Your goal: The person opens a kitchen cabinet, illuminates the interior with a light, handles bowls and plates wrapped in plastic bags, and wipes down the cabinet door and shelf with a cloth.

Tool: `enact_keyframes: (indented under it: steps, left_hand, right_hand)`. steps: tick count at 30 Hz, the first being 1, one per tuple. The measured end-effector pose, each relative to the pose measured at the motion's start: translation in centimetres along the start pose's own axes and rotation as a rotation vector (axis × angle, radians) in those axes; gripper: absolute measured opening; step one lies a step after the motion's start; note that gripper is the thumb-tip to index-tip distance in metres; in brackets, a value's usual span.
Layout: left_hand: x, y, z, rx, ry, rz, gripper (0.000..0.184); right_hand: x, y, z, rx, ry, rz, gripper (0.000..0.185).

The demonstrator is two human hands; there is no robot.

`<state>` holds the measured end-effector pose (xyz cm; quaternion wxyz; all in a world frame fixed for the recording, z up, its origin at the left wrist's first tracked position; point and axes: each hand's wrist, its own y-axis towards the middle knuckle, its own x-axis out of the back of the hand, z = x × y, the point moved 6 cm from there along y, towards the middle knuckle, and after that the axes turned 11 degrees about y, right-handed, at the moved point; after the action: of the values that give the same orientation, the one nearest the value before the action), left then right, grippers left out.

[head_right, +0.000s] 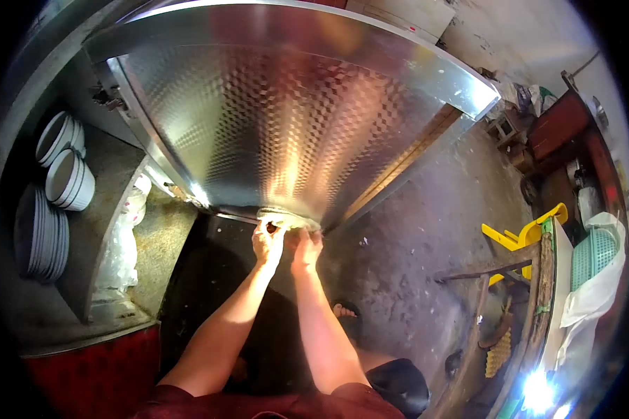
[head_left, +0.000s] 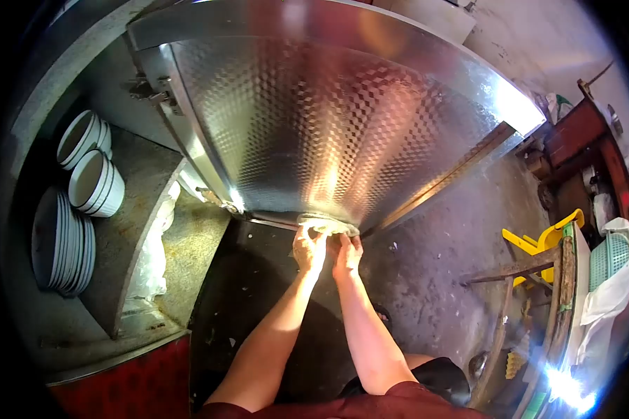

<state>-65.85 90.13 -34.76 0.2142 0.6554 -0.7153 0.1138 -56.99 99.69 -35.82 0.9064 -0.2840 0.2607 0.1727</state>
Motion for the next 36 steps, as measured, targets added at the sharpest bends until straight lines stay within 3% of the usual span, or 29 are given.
enact_keyframes:
  steps: [1,2,5,6,9,11,13,16,17,20,23,25,27,28,31,34,36]
  left_hand:
    - [0.3,-0.1,-0.5,0.042,0.073,0.036,0.031]
    - [0.3,-0.2,-0.7,0.253,0.044,0.213,0.047]
    - [-0.9,-0.9,1.0,0.388,0.349,0.35,0.046]
    - [-1.5,-1.2,1.5,0.359,0.362,0.332,0.043]
    - [-3.8,-2.2,2.2,0.323,0.256,0.415,0.042]
    - [-5.2,-2.6,1.7,0.184,0.354,0.394,0.042]
    - [-7.1,-3.4,0.8,0.124,0.167,0.562,0.042]
    - [-9.6,-4.3,1.1,0.009,0.066,0.573,0.047]
    - [-11.4,-4.4,3.2,0.0,0.031,0.571,0.051]
    - [-10.4,-4.2,2.3,0.234,0.011,0.578,0.059]
    - [-8.4,-3.6,-0.4,0.128,-0.199,0.459,0.061]
    - [-6.1,-3.9,-2.7,0.186,-0.476,0.399,0.05]
    - [-5.6,-4.0,-3.0,0.155,-0.772,0.327,0.041]
    - [-5.4,-3.8,-2.1,0.053,-0.65,0.19,0.035]
    - [-6.0,-2.3,-1.6,0.511,-1.499,0.394,0.028]
    - [0.3,0.0,-4.1,0.257,-0.92,0.083,0.025]
    - [5.9,2.1,-6.8,-0.011,-0.537,-0.087,0.036]
  right_hand:
    - [0.8,0.6,-0.6,-0.019,-0.014,-0.012,0.011]
    - [1.8,1.1,-1.1,-0.034,-0.067,-0.012,0.013]
    - [3.8,1.3,-2.4,-0.191,-0.049,-0.079,0.019]
    - [4.7,0.8,-2.8,-0.316,0.0,-0.095,0.028]
    - [6.2,-0.1,-2.4,-0.306,0.189,-0.268,0.033]
    - [6.4,0.4,-2.1,-0.287,0.37,-0.267,0.035]
    - [7.6,2.4,-2.6,-0.28,0.468,-0.267,0.035]
    - [6.9,4.1,-1.6,-0.292,0.355,-0.172,0.029]
    - [6.6,4.1,-1.1,-0.306,0.309,-0.177,0.027]
    - [6.0,5.3,-0.5,-0.334,0.285,-0.061,0.026]
    - [5.0,4.1,1.0,-0.22,0.199,-0.043,0.027]
    - [2.3,1.0,3.5,-0.08,0.065,-0.053,0.026]
    - [0.7,-0.1,3.9,0.096,0.082,0.102,0.022]
    - [-0.6,-1.3,4.5,0.144,0.063,0.117,0.02]
    - [-5.8,-5.1,7.0,0.31,-0.187,0.186,0.022]
    - [-10.6,-7.6,7.4,0.393,-0.339,0.376,0.025]
    - [-13.5,-9.1,6.1,0.398,-0.404,0.51,0.032]
